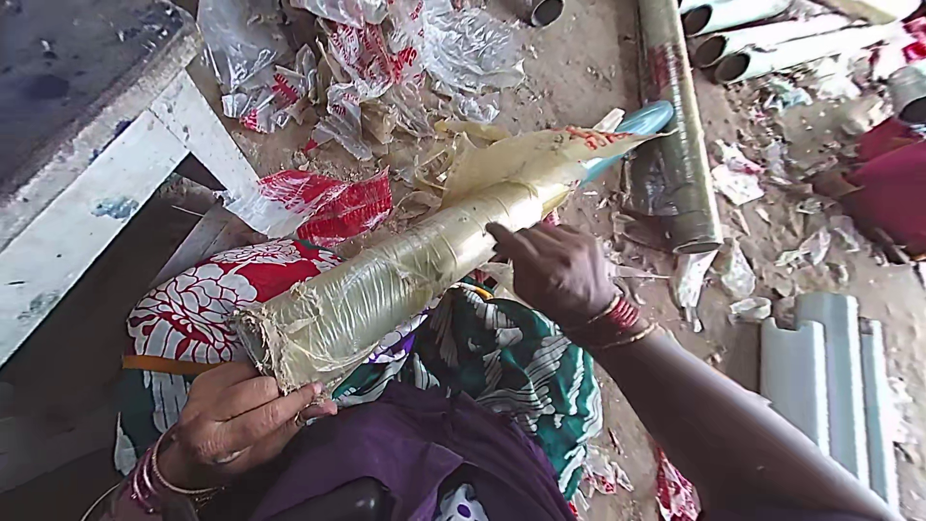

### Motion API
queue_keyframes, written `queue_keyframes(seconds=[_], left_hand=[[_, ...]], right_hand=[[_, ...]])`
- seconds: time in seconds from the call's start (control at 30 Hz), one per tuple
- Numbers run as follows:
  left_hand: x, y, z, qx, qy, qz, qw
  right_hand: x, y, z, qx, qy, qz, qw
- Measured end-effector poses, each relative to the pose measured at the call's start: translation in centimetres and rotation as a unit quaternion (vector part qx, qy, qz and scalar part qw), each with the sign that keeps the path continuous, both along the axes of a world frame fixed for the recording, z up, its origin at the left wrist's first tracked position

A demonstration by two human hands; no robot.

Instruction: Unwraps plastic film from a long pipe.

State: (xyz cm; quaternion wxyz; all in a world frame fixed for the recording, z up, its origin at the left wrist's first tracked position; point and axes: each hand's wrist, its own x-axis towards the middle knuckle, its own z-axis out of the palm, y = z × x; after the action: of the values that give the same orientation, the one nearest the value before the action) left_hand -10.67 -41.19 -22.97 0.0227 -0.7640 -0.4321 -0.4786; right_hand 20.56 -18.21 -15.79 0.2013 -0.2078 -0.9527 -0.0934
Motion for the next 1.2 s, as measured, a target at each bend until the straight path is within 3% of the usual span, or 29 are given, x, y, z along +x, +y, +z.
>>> queue_keyframes(seconds=[0.1, 0.3, 0.43, 0.87, 0.93, 1.0, 1.07, 1.2], left_hand=[[0.0, 0.0, 0.0, -0.004, 0.001, -0.01, 1.0], [0.2, -0.3, 0.0, -0.006, 0.008, -0.007, 1.0], [0.2, -0.4, -0.2, -0.014, 0.001, -0.01, 1.0], [-0.2, -0.6, 0.4, -0.047, -0.012, 0.016, 0.999], [-0.2, -0.5, 0.4, -0.054, -0.028, 0.023, 0.998], [-0.2, -0.3, 0.4, -0.055, -0.048, 0.024, 0.997], [-0.2, 0.0, 0.2, -0.052, -0.068, 0.028, 0.996], [-0.3, 0.1, 0.2, -0.062, -0.083, 0.056, 0.993]], right_hand=[[-5.2, -5.3, 0.4, -0.02, 0.036, 0.133, 0.99], [-11.0, -10.2, 0.3, 0.031, 0.056, 0.219, 0.974], [-9.0, -8.4, -1.2, 0.032, 0.068, 0.189, 0.979], [4.3, 7.3, -4.0, 0.156, -0.037, 0.067, 0.985], [7.0, 9.5, -4.0, 0.126, -0.086, -0.013, 0.988], [9.2, 10.6, -3.2, 0.038, -0.155, -0.182, 0.97], [9.4, 10.1, -2.6, 0.019, -0.097, -0.256, 0.962], [1.4, 1.9, -1.4, 0.017, 0.026, -0.084, 0.996]])
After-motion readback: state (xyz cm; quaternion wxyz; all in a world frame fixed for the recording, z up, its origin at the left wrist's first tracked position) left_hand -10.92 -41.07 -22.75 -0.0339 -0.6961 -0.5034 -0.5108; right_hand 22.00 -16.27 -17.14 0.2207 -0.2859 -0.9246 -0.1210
